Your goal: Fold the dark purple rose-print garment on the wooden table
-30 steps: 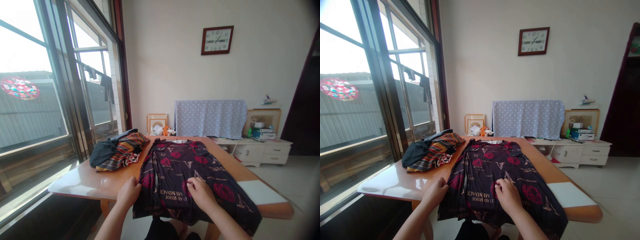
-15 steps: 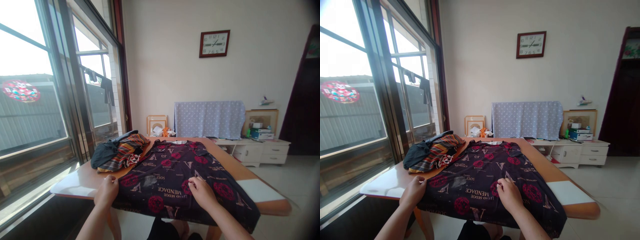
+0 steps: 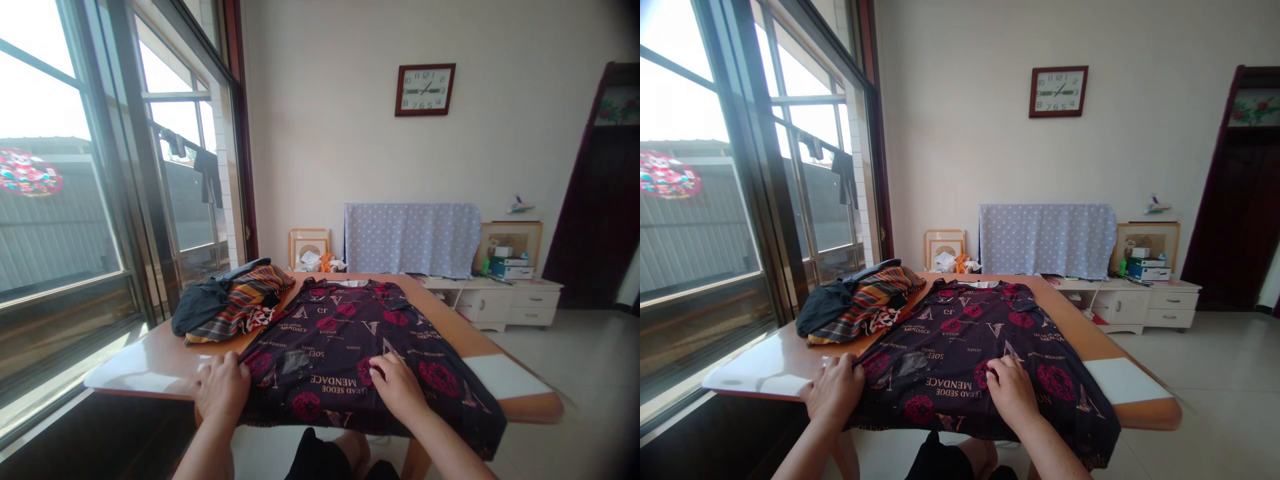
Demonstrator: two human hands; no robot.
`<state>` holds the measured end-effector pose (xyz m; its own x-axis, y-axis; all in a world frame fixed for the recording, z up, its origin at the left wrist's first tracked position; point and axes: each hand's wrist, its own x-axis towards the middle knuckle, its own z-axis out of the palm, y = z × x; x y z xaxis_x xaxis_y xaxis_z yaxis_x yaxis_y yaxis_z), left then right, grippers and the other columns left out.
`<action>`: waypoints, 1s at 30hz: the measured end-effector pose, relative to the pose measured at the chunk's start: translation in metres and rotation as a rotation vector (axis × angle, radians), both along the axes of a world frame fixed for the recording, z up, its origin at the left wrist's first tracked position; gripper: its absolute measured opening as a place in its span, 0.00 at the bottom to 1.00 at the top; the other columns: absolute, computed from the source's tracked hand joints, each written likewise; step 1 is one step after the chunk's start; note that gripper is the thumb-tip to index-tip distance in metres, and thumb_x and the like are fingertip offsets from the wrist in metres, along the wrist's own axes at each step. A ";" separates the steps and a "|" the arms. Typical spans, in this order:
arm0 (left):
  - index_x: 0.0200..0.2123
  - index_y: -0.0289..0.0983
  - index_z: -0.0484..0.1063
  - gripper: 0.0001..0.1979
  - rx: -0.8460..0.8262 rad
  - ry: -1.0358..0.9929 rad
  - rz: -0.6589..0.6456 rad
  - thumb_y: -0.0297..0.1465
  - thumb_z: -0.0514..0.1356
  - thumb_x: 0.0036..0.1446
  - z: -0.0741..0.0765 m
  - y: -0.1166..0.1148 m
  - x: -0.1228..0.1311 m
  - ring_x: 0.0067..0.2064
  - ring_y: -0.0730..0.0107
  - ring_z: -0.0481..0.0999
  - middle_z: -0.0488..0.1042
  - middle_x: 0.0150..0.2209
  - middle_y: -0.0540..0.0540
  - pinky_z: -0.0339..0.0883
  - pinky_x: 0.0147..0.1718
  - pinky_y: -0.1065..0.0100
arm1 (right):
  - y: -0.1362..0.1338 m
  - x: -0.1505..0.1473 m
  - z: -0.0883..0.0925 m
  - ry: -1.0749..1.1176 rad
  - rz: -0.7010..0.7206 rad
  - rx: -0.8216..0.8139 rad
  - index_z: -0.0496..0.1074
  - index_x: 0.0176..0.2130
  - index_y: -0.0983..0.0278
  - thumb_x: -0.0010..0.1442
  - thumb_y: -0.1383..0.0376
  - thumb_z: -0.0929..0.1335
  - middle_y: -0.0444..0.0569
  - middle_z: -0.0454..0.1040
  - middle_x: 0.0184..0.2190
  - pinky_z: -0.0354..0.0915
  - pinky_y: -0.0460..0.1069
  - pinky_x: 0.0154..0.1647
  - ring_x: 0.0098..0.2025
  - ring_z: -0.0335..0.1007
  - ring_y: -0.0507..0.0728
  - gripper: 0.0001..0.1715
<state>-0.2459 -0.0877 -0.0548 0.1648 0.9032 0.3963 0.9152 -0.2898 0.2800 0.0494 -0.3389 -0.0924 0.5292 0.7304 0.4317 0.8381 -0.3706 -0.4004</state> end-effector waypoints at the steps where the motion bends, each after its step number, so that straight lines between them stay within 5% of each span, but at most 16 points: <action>1: 0.46 0.43 0.73 0.17 0.021 0.001 -0.047 0.40 0.49 0.62 0.000 -0.007 0.006 0.56 0.44 0.68 0.73 0.51 0.38 0.58 0.52 0.47 | -0.001 -0.002 0.000 -0.010 0.005 -0.005 0.78 0.42 0.56 0.62 0.63 0.64 0.50 0.76 0.43 0.61 0.52 0.53 0.49 0.69 0.60 0.13; 7: 0.46 0.45 0.73 0.17 0.021 0.004 -0.415 0.44 0.49 0.65 -0.010 -0.033 0.037 0.54 0.53 0.69 0.74 0.51 0.42 0.58 0.53 0.54 | -0.015 -0.006 0.004 -0.058 -0.035 -0.040 0.78 0.41 0.54 0.63 0.61 0.64 0.48 0.77 0.44 0.60 0.53 0.51 0.49 0.68 0.61 0.12; 16: 0.44 0.44 0.74 0.19 -0.010 0.015 -0.296 0.48 0.50 0.63 -0.015 -0.039 0.044 0.54 0.47 0.68 0.74 0.51 0.40 0.55 0.53 0.48 | -0.055 0.011 -0.003 -0.035 -0.168 0.011 0.77 0.37 0.57 0.63 0.62 0.63 0.49 0.77 0.41 0.60 0.52 0.48 0.45 0.69 0.60 0.13; 20: 0.47 0.45 0.73 0.17 0.067 -0.014 -0.423 0.45 0.51 0.64 -0.012 -0.060 0.066 0.54 0.51 0.69 0.74 0.52 0.42 0.54 0.54 0.52 | -0.070 0.024 0.000 0.001 -0.181 0.156 0.77 0.40 0.58 0.64 0.60 0.61 0.50 0.77 0.41 0.62 0.52 0.51 0.46 0.70 0.60 0.16; 25: 0.46 0.45 0.74 0.14 0.072 -0.016 -0.729 0.41 0.51 0.65 -0.002 -0.098 0.108 0.53 0.55 0.70 0.75 0.49 0.44 0.58 0.51 0.58 | -0.108 0.061 0.009 0.048 -0.506 0.208 0.74 0.48 0.59 0.64 0.58 0.61 0.53 0.76 0.44 0.64 0.53 0.49 0.46 0.71 0.61 0.19; 30: 0.42 0.45 0.74 0.12 0.010 0.010 -1.050 0.37 0.51 0.65 0.004 -0.142 0.149 0.47 0.57 0.72 0.75 0.44 0.43 0.60 0.46 0.61 | -0.149 0.090 0.017 0.091 -0.789 -0.086 0.75 0.47 0.63 0.58 0.52 0.65 0.61 0.74 0.44 0.64 0.58 0.44 0.49 0.70 0.68 0.23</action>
